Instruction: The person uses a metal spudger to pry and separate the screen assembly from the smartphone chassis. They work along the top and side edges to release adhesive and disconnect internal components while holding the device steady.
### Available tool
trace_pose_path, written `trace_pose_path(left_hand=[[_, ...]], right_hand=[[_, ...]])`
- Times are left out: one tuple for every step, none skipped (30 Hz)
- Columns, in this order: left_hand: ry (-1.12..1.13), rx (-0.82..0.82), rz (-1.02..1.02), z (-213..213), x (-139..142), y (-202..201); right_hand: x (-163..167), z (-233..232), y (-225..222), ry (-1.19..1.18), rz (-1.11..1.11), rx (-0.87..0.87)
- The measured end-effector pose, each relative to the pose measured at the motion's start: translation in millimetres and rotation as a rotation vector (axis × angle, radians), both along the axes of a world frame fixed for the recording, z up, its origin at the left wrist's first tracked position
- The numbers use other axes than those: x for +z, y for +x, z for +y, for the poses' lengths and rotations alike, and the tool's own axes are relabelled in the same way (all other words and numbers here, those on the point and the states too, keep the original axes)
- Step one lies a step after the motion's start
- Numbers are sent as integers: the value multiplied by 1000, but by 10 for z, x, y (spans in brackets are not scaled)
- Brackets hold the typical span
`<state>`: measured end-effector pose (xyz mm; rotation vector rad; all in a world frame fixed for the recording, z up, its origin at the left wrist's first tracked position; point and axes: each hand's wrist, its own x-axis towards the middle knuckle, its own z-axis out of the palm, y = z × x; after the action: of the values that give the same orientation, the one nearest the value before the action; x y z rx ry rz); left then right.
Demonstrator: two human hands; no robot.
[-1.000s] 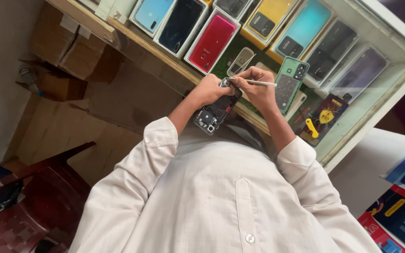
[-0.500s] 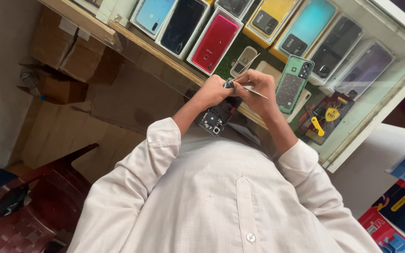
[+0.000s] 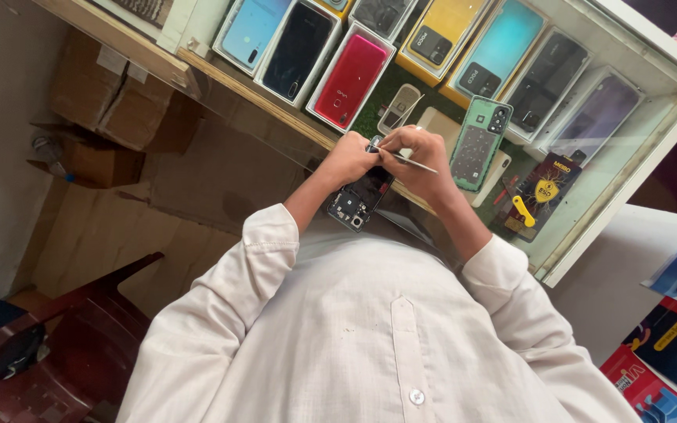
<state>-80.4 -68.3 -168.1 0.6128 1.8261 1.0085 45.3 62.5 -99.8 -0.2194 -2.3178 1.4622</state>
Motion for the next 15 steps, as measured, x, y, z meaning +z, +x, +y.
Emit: trace_pose_path(left_hand=[[14, 23, -27, 0, 2, 2], [26, 47, -56, -12, 4, 13], [38, 70, -84, -22, 6, 21], [25, 54, -54, -17, 7, 20], [14, 37, -24, -8, 7, 17], [2, 21, 6, -5, 7, 17], [9, 22, 11, 0, 5, 17], [15, 23, 17, 2, 4, 17], [20, 24, 21, 1, 2, 18], [18, 12, 38, -3, -1, 20], [19, -1, 56, 0, -4, 20], [20, -14, 76, 5, -8, 13], [3, -1, 61, 6, -10, 12], [-13, 14, 43, 6, -12, 21], [-29, 29, 28, 10, -13, 22]], right_hand=[[2, -20, -9, 37, -16, -26], [4, -49, -12, 71, -33, -51], [5, -78, -17, 106, -51, -78], [5, -102, -27, 108, -59, -102], [5, -120, -37, 110, -67, -126], [7, -136, -40, 113, -75, -150], [12, -142, -36, 112, -71, -152], [15, -150, -32, 111, -66, -153], [17, -154, -29, 109, -62, -155], [22, -140, -15, 88, -57, -117], [28, -108, -1, 70, -50, -80], [27, -85, -2, 53, -41, -43], [22, -76, -5, 52, -43, -52], [15, -71, -5, 51, -48, -59], [4, -69, -11, 51, -49, -66]])
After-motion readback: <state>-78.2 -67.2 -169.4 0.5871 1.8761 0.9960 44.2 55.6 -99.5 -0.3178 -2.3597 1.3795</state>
